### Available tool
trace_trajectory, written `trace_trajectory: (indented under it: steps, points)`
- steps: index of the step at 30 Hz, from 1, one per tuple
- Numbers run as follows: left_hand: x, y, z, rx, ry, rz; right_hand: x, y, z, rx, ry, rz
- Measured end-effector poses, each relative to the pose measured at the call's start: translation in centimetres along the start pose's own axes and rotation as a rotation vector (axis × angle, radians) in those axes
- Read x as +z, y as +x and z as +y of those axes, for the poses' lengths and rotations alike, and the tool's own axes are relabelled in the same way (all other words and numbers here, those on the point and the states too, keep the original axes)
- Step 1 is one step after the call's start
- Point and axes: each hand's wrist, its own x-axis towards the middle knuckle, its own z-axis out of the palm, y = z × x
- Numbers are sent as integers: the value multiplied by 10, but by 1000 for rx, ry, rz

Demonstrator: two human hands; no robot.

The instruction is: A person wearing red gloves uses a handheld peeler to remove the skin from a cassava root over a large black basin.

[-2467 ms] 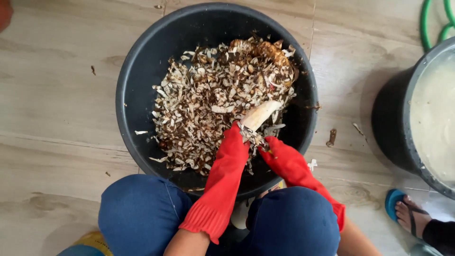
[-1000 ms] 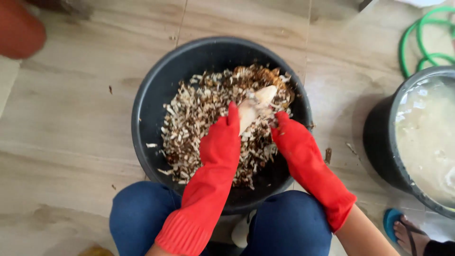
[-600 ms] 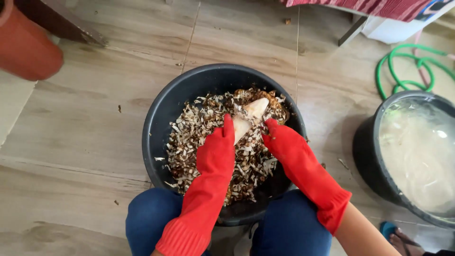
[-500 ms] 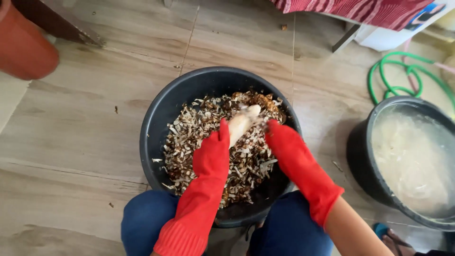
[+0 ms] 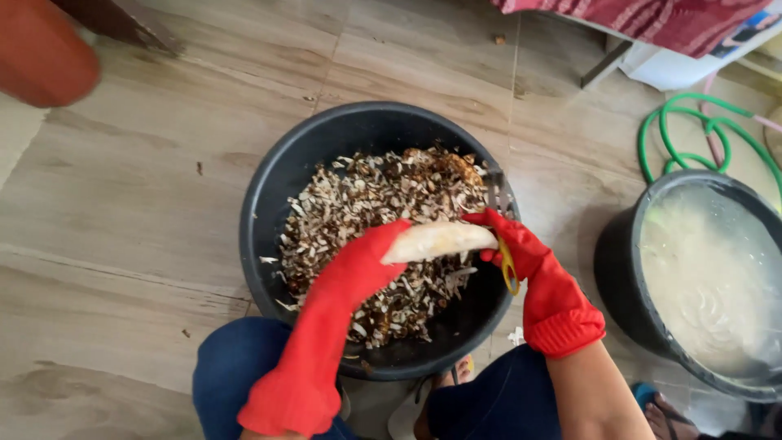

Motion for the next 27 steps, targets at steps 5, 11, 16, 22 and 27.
trace_trajectory:
  steps: [5,11,16,22,27]
  points:
    - [-6,34,16,-76,-275,-17,-16,-27,-22,-53,-221,-142]
    - [47,110,155,50,-404,-177,-127,-74,53,-296,13,17]
    - [312,257,168,-34,-568,-317,-225,-85,232,-301,1018,3]
    - [477,251,159,206,-509,-537,-291,-98,323,-269,720,336]
    - [443,211,137,196,-431,-633,-322,-130,344,-188,412,694]
